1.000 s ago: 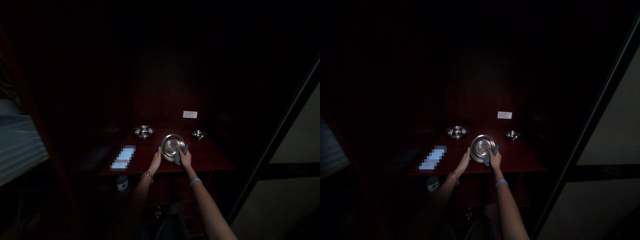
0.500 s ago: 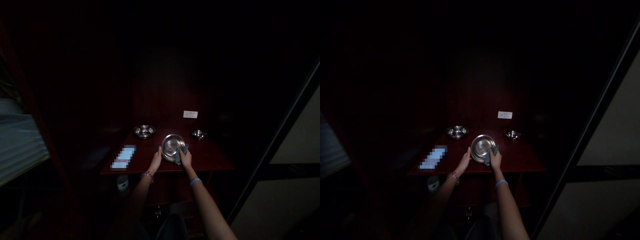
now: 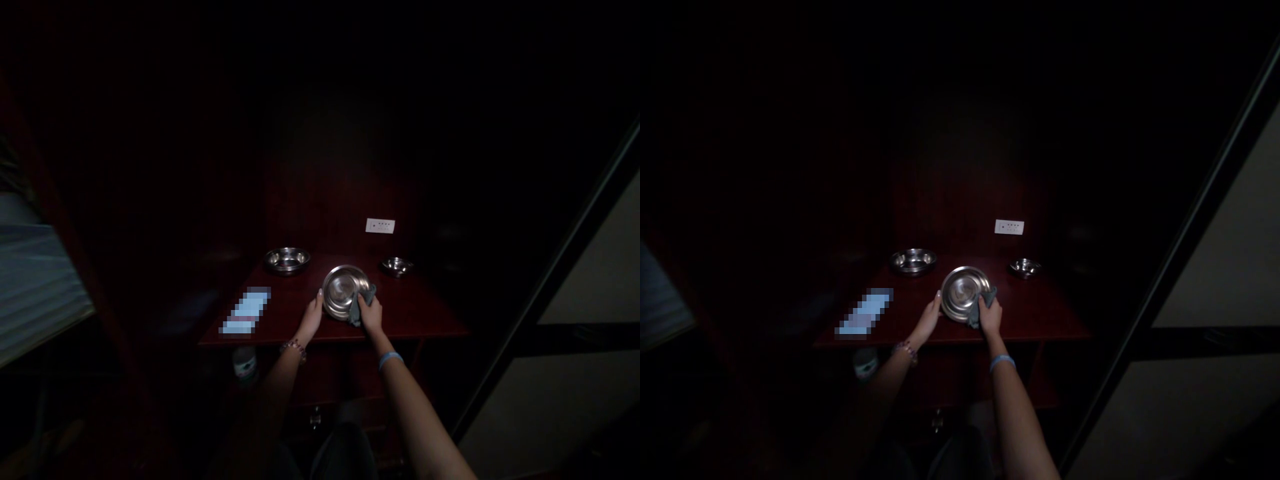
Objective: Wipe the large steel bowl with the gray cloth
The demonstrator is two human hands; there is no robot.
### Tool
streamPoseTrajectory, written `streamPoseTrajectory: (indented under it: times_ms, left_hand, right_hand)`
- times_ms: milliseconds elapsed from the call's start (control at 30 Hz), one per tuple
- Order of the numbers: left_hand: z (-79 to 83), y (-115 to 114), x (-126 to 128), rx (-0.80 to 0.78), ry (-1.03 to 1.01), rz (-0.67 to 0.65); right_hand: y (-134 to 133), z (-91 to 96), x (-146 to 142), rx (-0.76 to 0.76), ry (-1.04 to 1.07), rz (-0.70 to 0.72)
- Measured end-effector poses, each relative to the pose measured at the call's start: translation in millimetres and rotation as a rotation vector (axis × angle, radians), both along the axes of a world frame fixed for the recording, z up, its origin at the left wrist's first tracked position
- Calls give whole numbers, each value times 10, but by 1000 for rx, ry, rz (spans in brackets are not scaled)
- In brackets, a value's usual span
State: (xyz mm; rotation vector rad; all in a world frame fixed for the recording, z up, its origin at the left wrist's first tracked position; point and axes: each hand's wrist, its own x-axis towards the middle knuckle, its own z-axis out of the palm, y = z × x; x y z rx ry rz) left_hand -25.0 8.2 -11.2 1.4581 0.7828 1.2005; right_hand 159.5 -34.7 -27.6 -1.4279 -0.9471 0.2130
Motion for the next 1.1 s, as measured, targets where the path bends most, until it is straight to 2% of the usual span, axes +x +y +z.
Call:
streamPoseTrajectory:
  times_ms: [367,700,867,1100]
  left_hand:
    - [106,-89,-21,-30,-8,-32]
    - [67,-49,-11,-40,-44,-61]
    - [80,-65,-8,-65,-42,-12]
    - [71,-61,-17,-54,-32,-23]
  right_hand:
    - [-3,13,0,-33,0,1]
    - [-24,46,-22,-21,-2,2]
    - [-23,36,-27,-24,-1,-3]
    - [-21,30,-22,-39,3,3]
